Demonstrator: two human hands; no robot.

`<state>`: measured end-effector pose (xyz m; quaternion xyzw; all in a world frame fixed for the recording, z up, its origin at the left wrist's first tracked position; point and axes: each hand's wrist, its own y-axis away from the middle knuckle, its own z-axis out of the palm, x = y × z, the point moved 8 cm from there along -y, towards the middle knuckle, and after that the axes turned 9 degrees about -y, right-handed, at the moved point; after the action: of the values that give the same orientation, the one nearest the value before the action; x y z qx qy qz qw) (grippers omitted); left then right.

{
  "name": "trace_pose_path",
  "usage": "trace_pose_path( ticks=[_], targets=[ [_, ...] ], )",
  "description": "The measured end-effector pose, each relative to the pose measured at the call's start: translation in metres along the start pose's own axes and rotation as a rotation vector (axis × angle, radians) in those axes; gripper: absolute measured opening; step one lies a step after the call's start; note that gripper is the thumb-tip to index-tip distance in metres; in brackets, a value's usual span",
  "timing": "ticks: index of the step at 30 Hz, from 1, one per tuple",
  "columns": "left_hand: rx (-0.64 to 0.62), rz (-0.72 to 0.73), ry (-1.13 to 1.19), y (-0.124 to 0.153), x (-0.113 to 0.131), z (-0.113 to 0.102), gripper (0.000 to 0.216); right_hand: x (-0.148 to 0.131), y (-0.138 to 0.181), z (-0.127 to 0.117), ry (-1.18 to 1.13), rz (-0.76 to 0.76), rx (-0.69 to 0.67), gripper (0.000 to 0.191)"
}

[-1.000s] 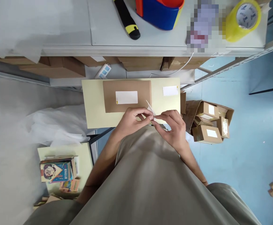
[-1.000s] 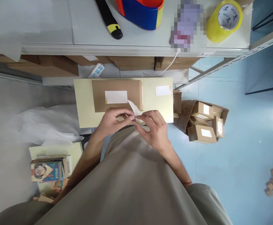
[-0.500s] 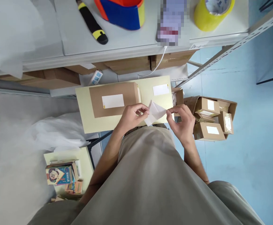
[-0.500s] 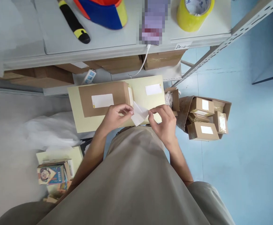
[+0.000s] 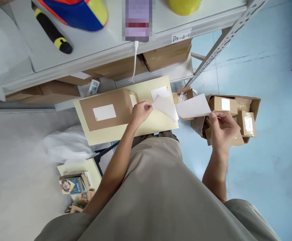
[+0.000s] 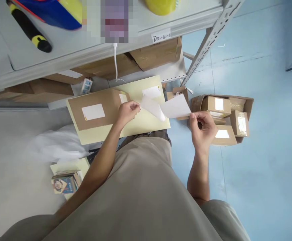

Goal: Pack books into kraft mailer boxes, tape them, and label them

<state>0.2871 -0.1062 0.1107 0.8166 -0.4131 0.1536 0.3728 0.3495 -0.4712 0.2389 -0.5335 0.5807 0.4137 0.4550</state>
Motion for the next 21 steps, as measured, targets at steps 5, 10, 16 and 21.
trace_pose_path(
  ticks=[5, 10, 16, 21],
  targets=[
    [-0.038, 0.087, -0.130, -0.016, 0.031, 0.019, 0.008, 0.015, -0.005, -0.039, -0.001, 0.029, 0.163, 0.040],
    [-0.118, 0.249, -0.262, -0.027, 0.080, 0.044, 0.014, 0.032, -0.001, -0.057, -0.025, 0.072, 0.223, 0.042],
    [-0.220, 0.380, -0.375, -0.044, 0.135, 0.088, 0.019, 0.049, 0.010, -0.062, -0.108, 0.130, 0.231, 0.041],
    [-0.278, 0.447, -0.446, -0.054, 0.170, 0.122, 0.018, 0.059, 0.018, -0.070, -0.141, 0.165, 0.252, 0.038]
  ],
)
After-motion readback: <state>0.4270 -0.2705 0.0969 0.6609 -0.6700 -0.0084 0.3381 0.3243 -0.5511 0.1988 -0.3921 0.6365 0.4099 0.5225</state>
